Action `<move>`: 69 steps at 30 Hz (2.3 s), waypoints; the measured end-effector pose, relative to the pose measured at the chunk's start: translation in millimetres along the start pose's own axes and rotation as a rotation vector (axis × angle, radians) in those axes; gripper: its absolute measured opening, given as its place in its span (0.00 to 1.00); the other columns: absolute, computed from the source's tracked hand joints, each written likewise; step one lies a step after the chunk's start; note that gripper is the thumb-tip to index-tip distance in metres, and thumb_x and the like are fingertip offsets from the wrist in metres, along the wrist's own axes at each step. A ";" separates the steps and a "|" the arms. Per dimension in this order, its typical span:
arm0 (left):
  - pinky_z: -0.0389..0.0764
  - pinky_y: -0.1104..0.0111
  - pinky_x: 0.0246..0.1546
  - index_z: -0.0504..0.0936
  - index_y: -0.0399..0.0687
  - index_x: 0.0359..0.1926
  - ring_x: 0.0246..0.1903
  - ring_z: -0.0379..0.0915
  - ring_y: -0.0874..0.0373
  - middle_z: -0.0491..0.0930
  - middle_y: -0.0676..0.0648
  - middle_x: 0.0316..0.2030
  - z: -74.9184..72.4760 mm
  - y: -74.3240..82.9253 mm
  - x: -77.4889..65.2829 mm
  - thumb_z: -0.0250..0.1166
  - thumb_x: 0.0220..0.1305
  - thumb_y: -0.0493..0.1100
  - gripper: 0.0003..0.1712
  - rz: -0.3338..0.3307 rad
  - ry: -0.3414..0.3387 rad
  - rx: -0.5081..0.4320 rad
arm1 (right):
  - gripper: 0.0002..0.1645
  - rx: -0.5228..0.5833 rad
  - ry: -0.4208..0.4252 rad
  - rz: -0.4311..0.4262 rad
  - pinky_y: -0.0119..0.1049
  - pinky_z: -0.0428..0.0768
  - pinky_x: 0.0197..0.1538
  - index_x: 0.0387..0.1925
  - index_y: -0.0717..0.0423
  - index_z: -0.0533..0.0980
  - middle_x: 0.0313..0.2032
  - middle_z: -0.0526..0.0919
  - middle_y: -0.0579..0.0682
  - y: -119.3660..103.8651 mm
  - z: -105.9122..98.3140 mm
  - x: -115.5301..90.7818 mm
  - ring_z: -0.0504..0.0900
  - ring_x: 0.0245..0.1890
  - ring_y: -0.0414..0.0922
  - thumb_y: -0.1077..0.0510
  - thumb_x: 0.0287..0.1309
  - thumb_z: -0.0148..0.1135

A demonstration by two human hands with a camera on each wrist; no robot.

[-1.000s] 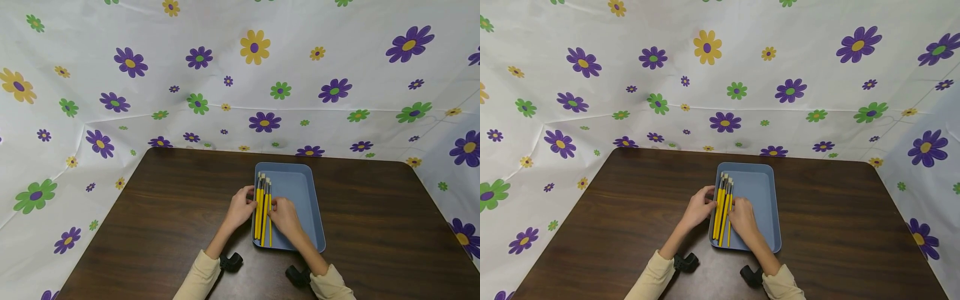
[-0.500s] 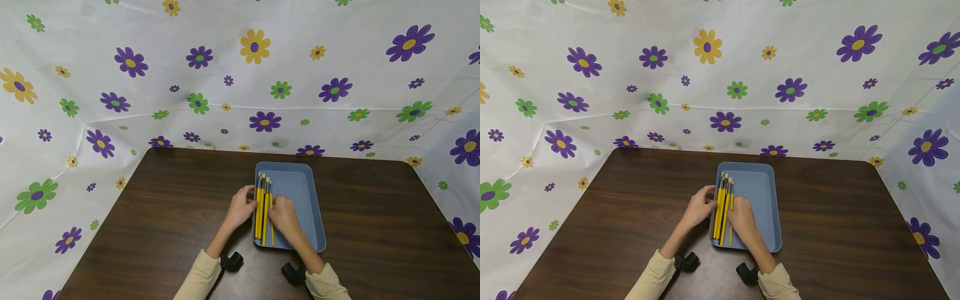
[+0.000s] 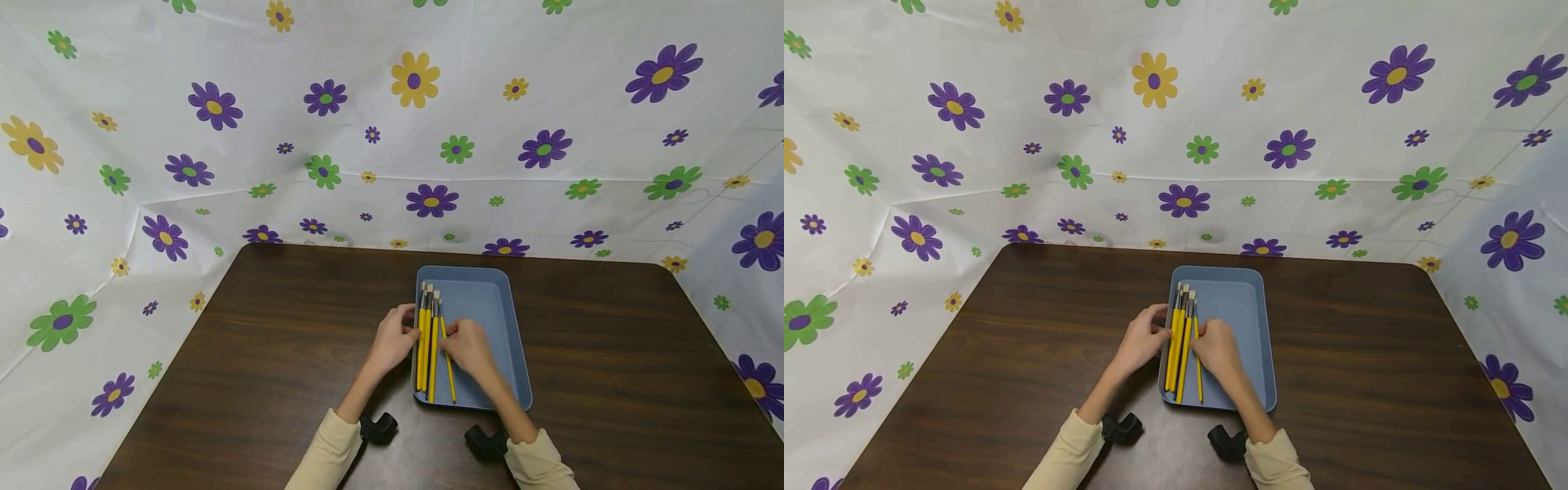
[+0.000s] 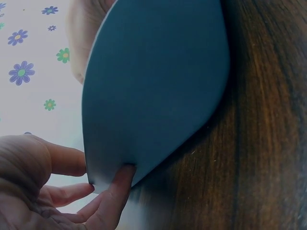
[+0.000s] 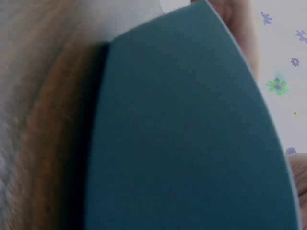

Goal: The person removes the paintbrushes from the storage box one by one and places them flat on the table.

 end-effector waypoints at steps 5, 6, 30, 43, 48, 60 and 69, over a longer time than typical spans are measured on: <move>0.85 0.63 0.29 0.73 0.34 0.68 0.43 0.82 0.46 0.75 0.35 0.56 0.7 0.2 -0.4 0.65 0.68 0.31 0.28 -0.005 0.002 0.007 | 0.09 0.037 -0.031 0.014 0.38 0.81 0.28 0.37 0.74 0.81 0.25 0.85 0.54 4.1 -10.9 0.0 0.80 0.22 0.44 0.70 0.54 0.68; 0.85 0.63 0.29 0.73 0.34 0.68 0.42 0.81 0.46 0.75 0.35 0.56 0.6 0.4 -0.3 0.65 0.68 0.31 0.28 -0.006 0.002 0.006 | 0.09 0.053 -0.037 0.011 0.39 0.82 0.28 0.38 0.74 0.81 0.25 0.85 0.55 4.5 -13.4 0.3 0.81 0.22 0.45 0.71 0.54 0.67; 0.85 0.62 0.29 0.72 0.34 0.69 0.43 0.83 0.45 0.78 0.32 0.57 -0.1 -2.9 0.7 0.63 0.69 0.32 0.28 -0.014 -0.024 -0.024 | 0.18 0.226 0.040 0.002 0.35 0.87 0.36 0.52 0.79 0.78 0.38 0.86 0.65 28.6 -94.7 -8.5 0.87 0.29 0.44 0.69 0.65 0.66; 0.86 0.61 0.30 0.73 0.35 0.69 0.43 0.83 0.45 0.78 0.33 0.57 0.0 -3.8 0.4 0.63 0.69 0.32 0.28 -0.009 -0.030 -0.026 | 0.19 0.178 0.099 0.074 0.31 0.86 0.33 0.53 0.83 0.75 0.38 0.86 0.67 63.7 -133.4 -10.2 0.88 0.27 0.42 0.68 0.69 0.62; 0.86 0.61 0.32 0.73 0.35 0.69 0.43 0.83 0.45 0.79 0.33 0.56 -0.7 -3.4 0.3 0.63 0.69 0.32 0.28 -0.014 -0.033 -0.021 | 0.18 0.142 0.076 0.139 0.32 0.86 0.32 0.52 0.83 0.75 0.37 0.86 0.67 77.5 -138.0 -7.8 0.87 0.26 0.42 0.69 0.69 0.60; 0.85 0.60 0.36 0.72 0.34 0.69 0.44 0.82 0.46 0.79 0.33 0.56 -2.1 -3.1 0.3 0.64 0.69 0.33 0.28 -0.004 -0.041 0.000 | 0.18 0.144 -0.030 0.225 0.34 0.87 0.32 0.53 0.84 0.73 0.38 0.82 0.67 98.7 -135.7 -0.5 0.85 0.28 0.41 0.71 0.68 0.58; 0.85 0.63 0.30 0.70 0.33 0.70 0.43 0.83 0.46 0.78 0.32 0.56 -3.1 -2.0 0.0 0.61 0.70 0.32 0.29 0.007 -0.062 -0.033 | 0.16 0.080 -0.031 0.202 0.36 0.87 0.32 0.48 0.84 0.75 0.39 0.80 0.72 100.2 -132.7 2.1 0.86 0.27 0.44 0.71 0.65 0.59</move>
Point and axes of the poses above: each hand's wrist, its own x-axis towards the middle knuckle, its own z-axis out of the palm, y = z × x, the point moved 1 cm from there along x, towards the middle knuckle
